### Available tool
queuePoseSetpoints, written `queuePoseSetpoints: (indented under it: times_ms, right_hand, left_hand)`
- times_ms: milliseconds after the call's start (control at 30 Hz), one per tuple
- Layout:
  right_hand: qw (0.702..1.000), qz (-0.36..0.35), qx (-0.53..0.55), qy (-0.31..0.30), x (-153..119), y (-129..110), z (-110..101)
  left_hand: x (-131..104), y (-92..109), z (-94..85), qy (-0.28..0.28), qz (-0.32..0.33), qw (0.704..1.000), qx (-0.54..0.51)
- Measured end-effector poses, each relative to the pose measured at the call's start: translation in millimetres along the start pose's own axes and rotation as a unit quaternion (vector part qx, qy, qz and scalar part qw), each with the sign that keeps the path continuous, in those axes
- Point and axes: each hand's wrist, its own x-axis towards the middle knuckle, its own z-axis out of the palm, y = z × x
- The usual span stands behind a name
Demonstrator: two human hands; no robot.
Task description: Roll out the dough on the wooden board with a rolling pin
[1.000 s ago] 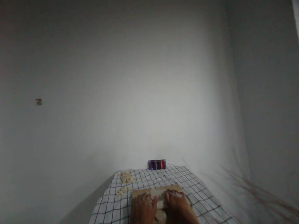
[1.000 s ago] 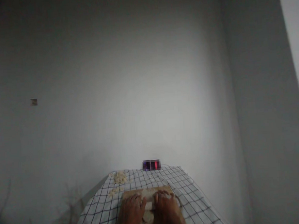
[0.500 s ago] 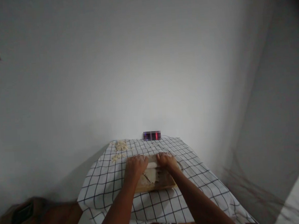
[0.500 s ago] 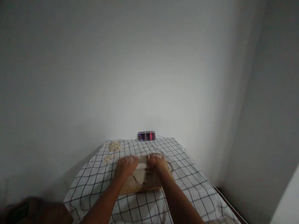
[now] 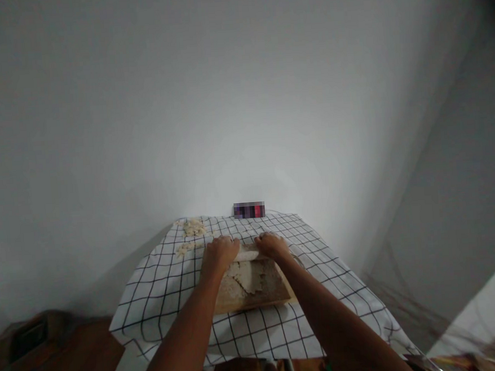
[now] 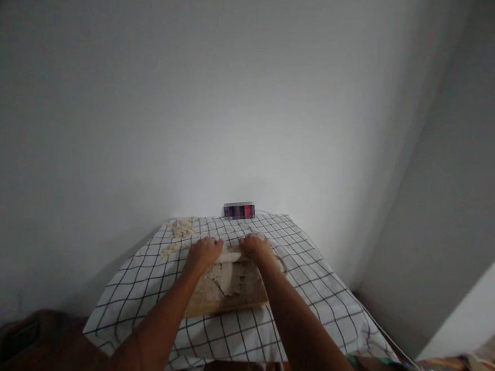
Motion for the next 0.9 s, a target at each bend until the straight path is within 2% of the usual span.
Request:
queuePoseSetpoints:
  times_ms: [100,233,433,700,900]
  right_hand:
    - [0.999,0.034,0.039,0.002,10.8,3.1,2.8]
    - [0.996,0.060,0.061,0.019,23.1,6.2,6.8]
    - [0.995,0.065,0.069,0.023,33.5,8.7,8.2]
    - [0.995,0.070,0.065,0.025,32.6,6.1,6.7]
    - [0.997,0.061,0.041,0.021,18.8,3.6,5.4]
  left_hand:
    - [11.3,-2.1,1.9,-0.024,-0.021,0.999,-0.041]
    - [21.5,-4.5,4.3,-0.030,-0.043,0.997,-0.065]
    - [27.3,-4.4,4.4,-0.034,-0.059,0.995,-0.072]
    - [24.4,-4.2,2.5,-0.046,-0.063,0.996,-0.054]
    - [9.0,-1.8,-0.7,-0.032,-0.029,0.999,-0.031]
